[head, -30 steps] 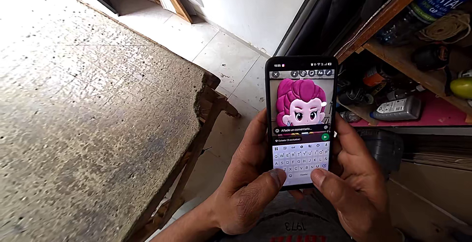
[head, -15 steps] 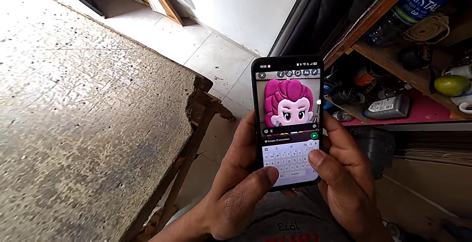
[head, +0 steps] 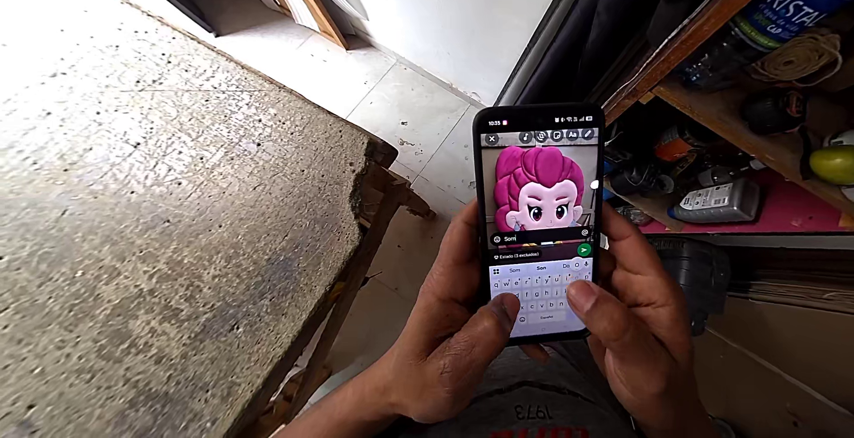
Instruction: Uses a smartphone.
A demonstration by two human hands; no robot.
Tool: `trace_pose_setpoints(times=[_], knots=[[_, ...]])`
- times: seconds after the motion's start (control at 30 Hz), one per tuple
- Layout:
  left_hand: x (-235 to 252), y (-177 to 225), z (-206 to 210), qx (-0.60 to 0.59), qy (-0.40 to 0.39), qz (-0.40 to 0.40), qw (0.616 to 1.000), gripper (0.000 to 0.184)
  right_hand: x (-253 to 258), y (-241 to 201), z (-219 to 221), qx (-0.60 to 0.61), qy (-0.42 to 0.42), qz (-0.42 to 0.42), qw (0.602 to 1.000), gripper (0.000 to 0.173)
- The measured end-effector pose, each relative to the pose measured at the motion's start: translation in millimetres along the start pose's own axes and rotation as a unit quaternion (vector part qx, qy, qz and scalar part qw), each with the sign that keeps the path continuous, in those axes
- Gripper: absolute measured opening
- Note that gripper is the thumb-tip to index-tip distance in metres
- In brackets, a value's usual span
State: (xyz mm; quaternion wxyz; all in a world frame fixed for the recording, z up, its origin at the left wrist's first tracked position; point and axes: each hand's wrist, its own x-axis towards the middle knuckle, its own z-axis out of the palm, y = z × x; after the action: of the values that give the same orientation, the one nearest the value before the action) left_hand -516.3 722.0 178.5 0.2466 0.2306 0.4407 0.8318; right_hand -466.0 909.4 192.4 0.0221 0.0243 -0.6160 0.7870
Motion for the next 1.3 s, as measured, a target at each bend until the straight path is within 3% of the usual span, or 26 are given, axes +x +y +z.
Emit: trace_pose_setpoints(times=[0.17, 0.33, 0.7, 1.17, 1.3], knots=[[-0.8, 0.6, -2.5, -0.009, -0.007, 0.003, 1.000, 0.066, -2.8, -1.2, 2.5, -0.012, -0.010, 0.010, 1.000, 0.085], [-0.8, 1.4, -5.1, -0.018, -0.011, 0.004, 1.000, 0.068, -0.8, 0.0, 6.2, -0.026, 0.002, 0.009, 1.000, 0.093], [1.0, 0.9, -4.8, -0.023, -0.011, 0.000, 1.000, 0.071, 1.9, -2.0, 6.0, 0.000, 0.010, 0.018, 1.000, 0.068], [0.9, 0.3, -5.2, -0.026, -0.010, -0.001, 1.000, 0.071, 3.1, -0.1, 5.3, -0.015, 0.014, 0.008, 1.000, 0.066], [0.8, -0.2, -4.4, -0.020, -0.012, 0.002, 1.000, 0.070, 4.5, 1.3, 4.3, -0.016, 0.011, -0.004, 1.000, 0.057]])
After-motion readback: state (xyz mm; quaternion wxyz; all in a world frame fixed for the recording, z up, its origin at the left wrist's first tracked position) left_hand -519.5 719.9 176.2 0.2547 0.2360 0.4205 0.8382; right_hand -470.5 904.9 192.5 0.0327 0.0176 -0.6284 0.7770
